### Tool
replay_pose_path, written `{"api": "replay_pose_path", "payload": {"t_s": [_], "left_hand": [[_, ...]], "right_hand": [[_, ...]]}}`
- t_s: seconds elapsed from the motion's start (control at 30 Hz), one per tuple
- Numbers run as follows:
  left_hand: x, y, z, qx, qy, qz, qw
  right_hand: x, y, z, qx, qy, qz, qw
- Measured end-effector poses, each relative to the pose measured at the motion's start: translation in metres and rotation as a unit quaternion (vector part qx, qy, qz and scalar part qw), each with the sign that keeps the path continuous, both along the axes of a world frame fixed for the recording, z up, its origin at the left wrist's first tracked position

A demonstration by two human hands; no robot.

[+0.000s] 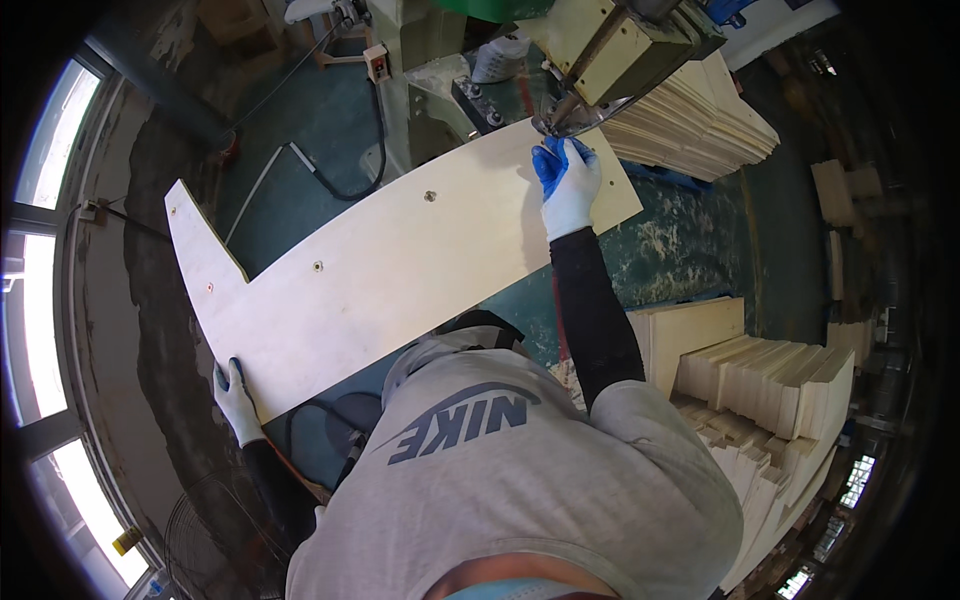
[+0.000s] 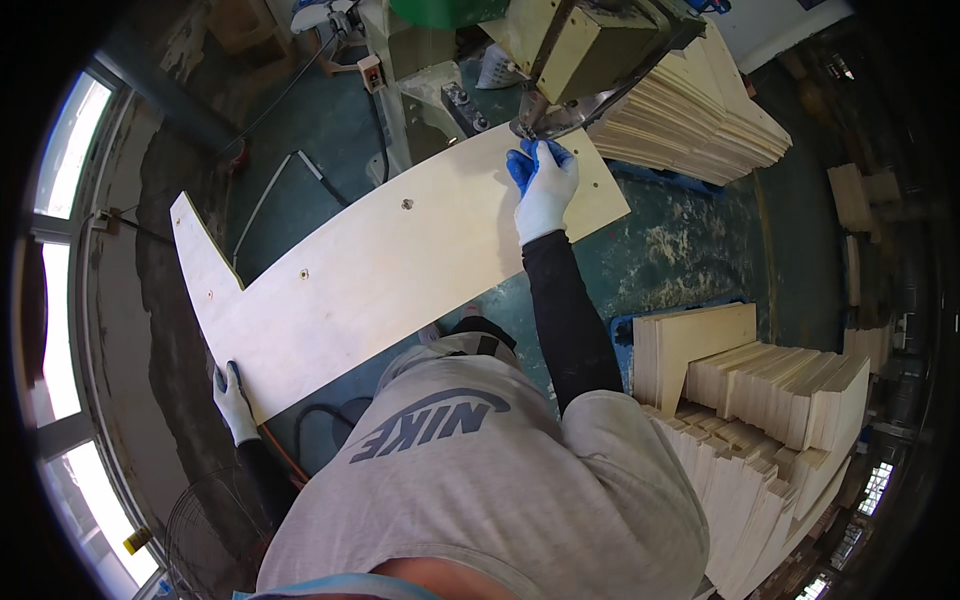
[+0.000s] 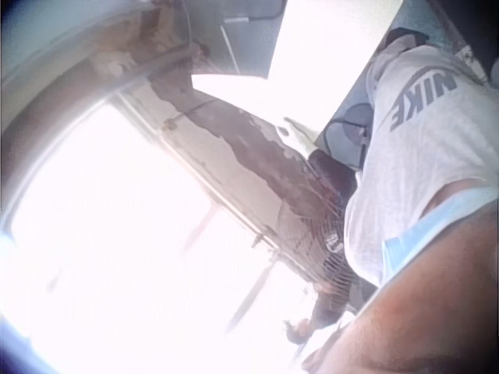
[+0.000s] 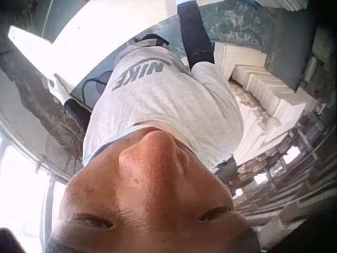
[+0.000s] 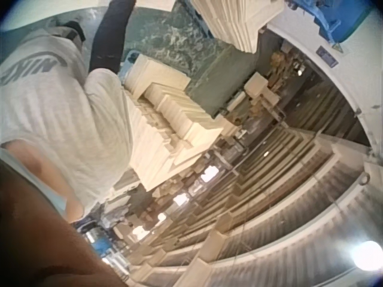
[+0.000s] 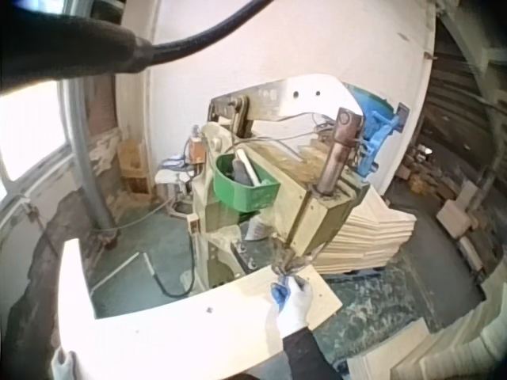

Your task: The person picks up L-shaped wooden boards from a stack, positions them under the head of a punch press to create holes, and places the boards onto a separate stack on the floor.

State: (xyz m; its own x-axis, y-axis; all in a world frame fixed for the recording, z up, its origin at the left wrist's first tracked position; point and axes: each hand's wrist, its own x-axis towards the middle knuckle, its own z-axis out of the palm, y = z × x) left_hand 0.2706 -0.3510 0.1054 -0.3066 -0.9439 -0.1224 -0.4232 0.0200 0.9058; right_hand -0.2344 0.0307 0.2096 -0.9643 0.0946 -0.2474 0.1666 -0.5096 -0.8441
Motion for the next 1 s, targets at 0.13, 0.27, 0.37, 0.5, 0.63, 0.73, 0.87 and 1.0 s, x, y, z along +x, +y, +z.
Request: {"api": "replay_pose_path", "payload": {"t_s": [0.13, 0.27, 0.37, 0.5, 0.63, 0.73, 0.87, 1.0], "left_hand": [[-0.018, 0.009, 0.025, 0.015, 0.01, -0.034, 0.999], [-0.01, 0.005, 0.02, 0.007, 0.002, -0.017, 1.0], [-0.004, 0.004, 0.02, -0.004, -0.008, -0.02, 1.0], [-0.016, 0.008, 0.032, 0.008, 0.017, -0.019, 1.0], [-0.031, -0.007, 0.047, -0.007, -0.009, -0.049, 0.999], [-0.052, -0.003, 0.065, -0.014, -0.017, -0.061, 0.998], [-0.047, -0.012, 0.086, -0.004, -0.054, -0.071, 0.996], [-0.029, -0.023, 0.076, -0.008, -0.038, -0.043, 0.998]], "right_hand": [[0.013, 0.009, -0.008, 0.215, 0.178, 0.057, 0.959], [0.021, 0.036, -0.001, 0.341, 0.267, -0.051, 0.9], [0.021, 0.091, -0.007, 0.532, 0.29, -0.217, 0.765], [0.038, 0.12, -0.028, 0.235, 0.044, -0.115, 0.964], [0.036, 0.103, -0.066, 0.025, 0.056, -0.013, 0.998], [0.022, 0.089, -0.057, -0.002, 0.062, -0.008, 0.998], [0.035, 0.082, -0.057, 0.013, 0.042, -0.044, 0.998], [0.039, 0.08, -0.073, 0.006, 0.019, -0.053, 0.998]]}}
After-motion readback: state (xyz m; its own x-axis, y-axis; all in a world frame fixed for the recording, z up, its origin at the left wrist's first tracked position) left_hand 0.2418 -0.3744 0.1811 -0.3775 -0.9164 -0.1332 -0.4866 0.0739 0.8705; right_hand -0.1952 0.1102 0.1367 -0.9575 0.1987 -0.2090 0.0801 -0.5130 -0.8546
